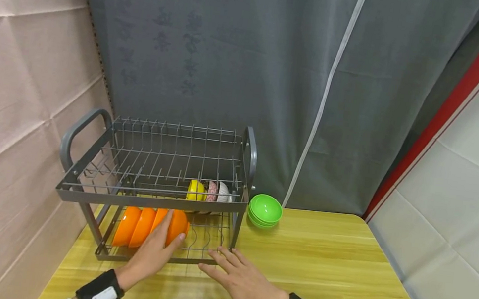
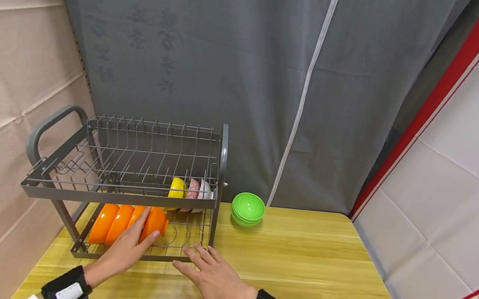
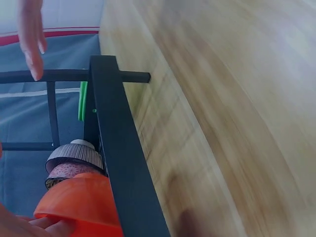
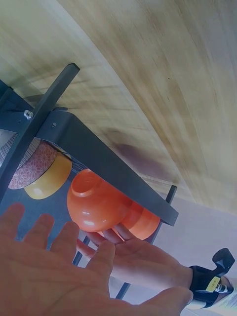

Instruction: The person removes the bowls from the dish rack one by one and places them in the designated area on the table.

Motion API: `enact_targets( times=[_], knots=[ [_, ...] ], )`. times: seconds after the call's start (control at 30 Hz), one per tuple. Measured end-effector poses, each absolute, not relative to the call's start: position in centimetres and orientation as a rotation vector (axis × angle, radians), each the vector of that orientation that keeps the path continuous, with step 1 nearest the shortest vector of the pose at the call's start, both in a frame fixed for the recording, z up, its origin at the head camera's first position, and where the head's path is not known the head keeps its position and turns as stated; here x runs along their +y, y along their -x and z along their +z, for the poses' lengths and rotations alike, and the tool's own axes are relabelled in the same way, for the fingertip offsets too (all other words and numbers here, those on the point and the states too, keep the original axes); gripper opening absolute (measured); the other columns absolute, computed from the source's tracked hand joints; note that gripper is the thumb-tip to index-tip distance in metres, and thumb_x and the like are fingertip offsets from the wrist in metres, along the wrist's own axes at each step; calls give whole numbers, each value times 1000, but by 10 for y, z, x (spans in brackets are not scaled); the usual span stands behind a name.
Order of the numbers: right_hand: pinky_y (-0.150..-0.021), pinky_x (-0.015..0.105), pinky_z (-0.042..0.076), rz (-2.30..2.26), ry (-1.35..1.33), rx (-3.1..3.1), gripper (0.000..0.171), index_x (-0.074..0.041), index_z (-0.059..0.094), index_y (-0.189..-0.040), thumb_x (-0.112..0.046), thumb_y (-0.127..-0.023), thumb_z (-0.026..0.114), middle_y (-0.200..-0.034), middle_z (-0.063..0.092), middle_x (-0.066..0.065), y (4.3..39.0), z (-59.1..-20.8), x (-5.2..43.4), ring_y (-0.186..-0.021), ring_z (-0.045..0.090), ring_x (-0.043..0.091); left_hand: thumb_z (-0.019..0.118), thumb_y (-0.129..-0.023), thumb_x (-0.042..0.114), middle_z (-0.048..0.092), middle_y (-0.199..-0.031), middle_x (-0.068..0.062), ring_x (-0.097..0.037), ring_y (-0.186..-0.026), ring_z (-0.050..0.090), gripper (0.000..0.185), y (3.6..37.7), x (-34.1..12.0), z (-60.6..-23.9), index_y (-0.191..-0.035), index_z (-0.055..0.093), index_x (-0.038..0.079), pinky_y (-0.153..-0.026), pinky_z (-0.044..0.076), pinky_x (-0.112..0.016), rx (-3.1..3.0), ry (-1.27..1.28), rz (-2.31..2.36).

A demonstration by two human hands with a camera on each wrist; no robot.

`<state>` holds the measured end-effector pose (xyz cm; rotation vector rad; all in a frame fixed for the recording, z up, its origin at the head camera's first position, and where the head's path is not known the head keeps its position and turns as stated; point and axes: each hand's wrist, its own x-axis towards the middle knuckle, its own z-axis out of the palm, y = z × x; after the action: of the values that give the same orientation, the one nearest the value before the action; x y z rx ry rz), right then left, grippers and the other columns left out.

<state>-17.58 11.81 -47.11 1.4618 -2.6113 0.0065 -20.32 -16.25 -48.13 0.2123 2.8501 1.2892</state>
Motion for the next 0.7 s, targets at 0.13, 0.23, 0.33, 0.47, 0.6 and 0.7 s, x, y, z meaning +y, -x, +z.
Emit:
enact_targets(
  times=[0.13,0.23,0.33,0.47,0.6,0.7],
  knots=[
    [-118,52,40,14,-1462,-2620,79,-29,30,-159,-76,-96,32,-165,34,9,176,-472,119,-150,39,32,48,-106,44,11,-169,-24,-49,-150,25,83,208,-161,-483,-164,-2,10,-115,28,-73,2797,-130,1367],
    [-118,52,40,17,-1466,-2624,79,-29,30,-159,-76,-96,32,-166,34,9,176,-472,119,-150,39,32,50,-106,40,12,-169,-25,-50,-148,31,82,208,-160,-487,-164,0,10,-112,34,-72,2776,-91,1407],
    [-118,52,40,13,-1467,-2630,78,-29,30,-160,-76,-97,31,-166,33,9,176,-471,119,-150,39,32,52,-106,37,19,-165,-30,-52,-143,39,77,208,-159,-490,-162,8,7,-108,40,-70,2786,-58,1410],
    [-119,51,39,6,-1466,-2638,78,-29,29,-160,-76,-97,30,-166,33,8,177,-471,119,-150,39,32,54,-105,31,33,-157,-36,-53,-137,45,70,209,-158,-494,-157,21,-1,-105,45,-68,2817,-16,1393],
    [-119,51,39,-7,-1471,-2641,79,-28,30,-160,-76,-97,30,-166,33,8,179,-471,118,-150,38,31,55,-104,20,39,-152,-38,-53,-136,46,63,211,-157,-496,-152,29,-11,-107,44,-65,2852,0,1367],
    [-120,51,38,-19,-1478,-2660,79,-29,27,-161,-75,-97,29,-167,31,7,182,-471,117,-151,37,31,55,-103,15,41,-150,-39,-52,-135,48,59,212,-158,-496,-149,33,-15,-107,44,-64,2877,-5,1336]
  ],
)
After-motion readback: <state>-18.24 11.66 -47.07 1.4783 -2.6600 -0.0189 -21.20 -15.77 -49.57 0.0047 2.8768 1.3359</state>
